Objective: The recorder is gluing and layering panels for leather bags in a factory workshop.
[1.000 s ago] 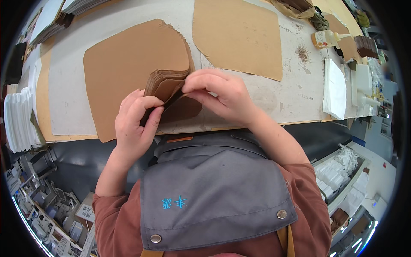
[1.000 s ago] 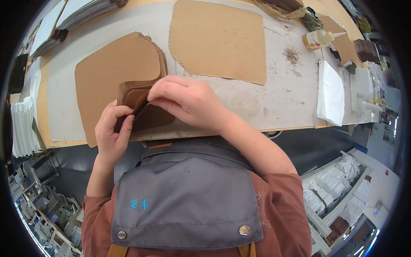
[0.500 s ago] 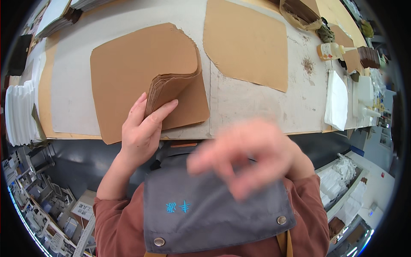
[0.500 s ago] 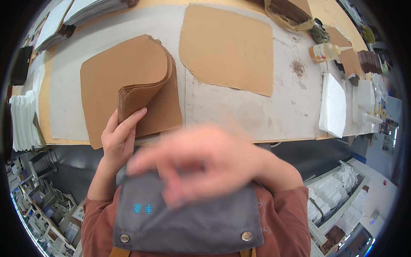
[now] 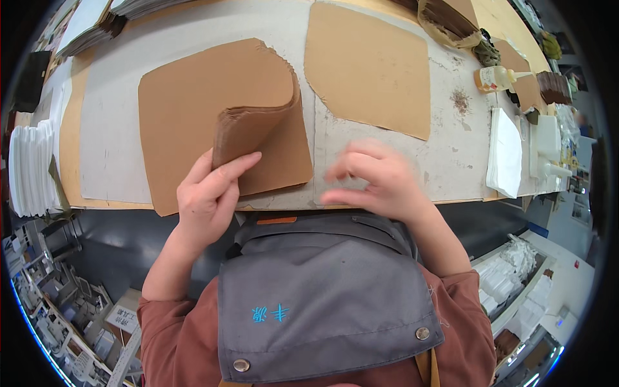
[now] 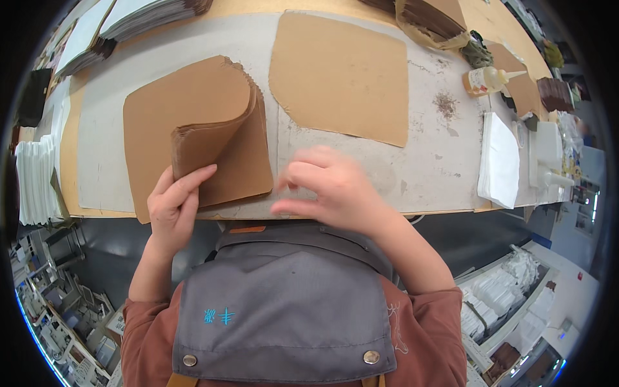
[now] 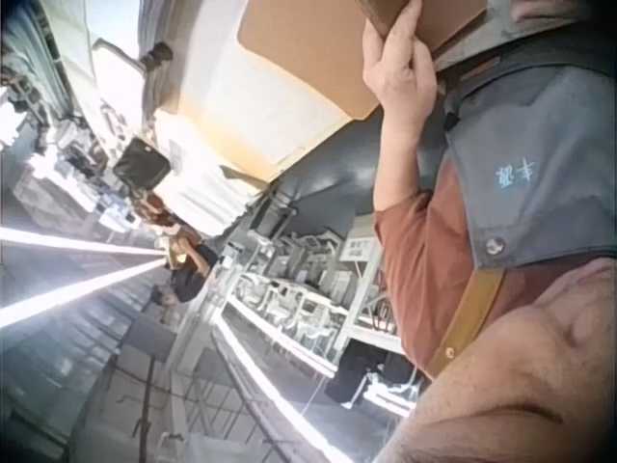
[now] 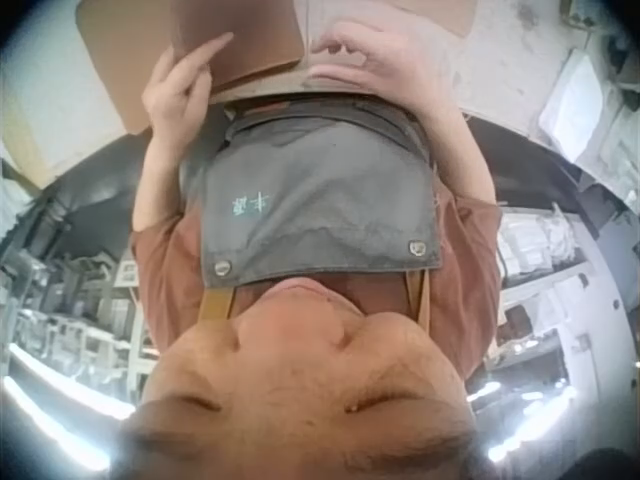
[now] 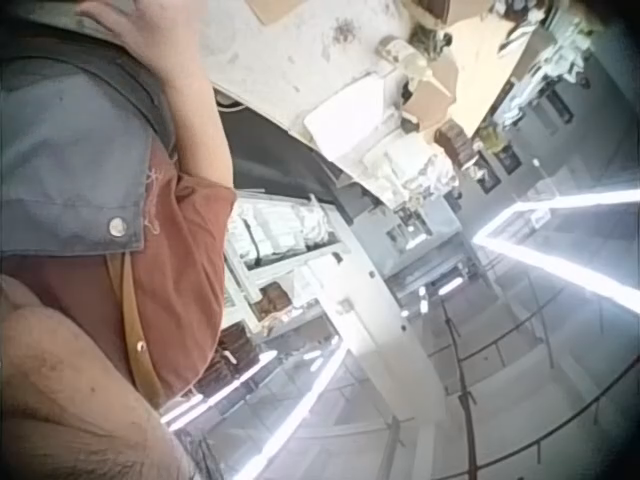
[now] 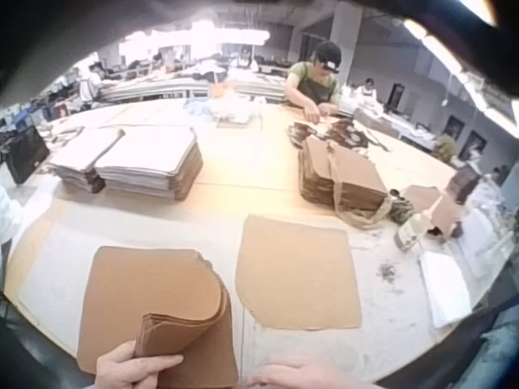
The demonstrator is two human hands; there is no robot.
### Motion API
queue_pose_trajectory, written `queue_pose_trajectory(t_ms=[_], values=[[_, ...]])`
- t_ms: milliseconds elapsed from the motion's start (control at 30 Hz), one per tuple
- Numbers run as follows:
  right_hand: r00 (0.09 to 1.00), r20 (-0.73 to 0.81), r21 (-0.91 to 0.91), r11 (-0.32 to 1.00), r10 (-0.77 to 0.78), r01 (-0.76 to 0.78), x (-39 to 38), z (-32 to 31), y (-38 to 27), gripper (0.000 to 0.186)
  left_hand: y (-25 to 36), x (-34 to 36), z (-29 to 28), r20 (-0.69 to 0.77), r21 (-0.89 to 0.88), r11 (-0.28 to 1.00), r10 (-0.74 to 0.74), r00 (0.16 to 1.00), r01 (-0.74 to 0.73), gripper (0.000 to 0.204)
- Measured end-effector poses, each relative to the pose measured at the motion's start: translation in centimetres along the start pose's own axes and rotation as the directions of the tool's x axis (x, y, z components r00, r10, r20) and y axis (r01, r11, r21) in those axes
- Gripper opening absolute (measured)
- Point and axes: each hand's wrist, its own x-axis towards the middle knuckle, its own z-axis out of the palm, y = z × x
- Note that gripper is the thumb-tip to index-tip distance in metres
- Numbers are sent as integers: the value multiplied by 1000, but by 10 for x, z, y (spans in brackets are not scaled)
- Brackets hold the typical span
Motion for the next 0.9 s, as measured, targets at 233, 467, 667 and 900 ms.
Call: queue_pose_trajectory(t_ms=[233, 467, 667, 900], values=[[978, -46, -469, 869, -203, 158, 4, 26, 43, 29, -6, -1, -3, 2, -112, 993, -26, 1000, 27, 41], [964, -169, -249, 955, -205, 159, 17, 27, 35, 13, -8, 3, 1, 85, 1, 999, 51, 995, -51, 36], [987, -163, 20, 1000, -13, 16, 26, 25, 29, 15, -2, 11, -4, 136, 29, 994, 97, 986, -102, 40], [987, -150, 214, 976, 65, -31, 38, 22, 30, 16, -5, 10, -1, 93, 12, 998, 65, 994, -66, 29]])
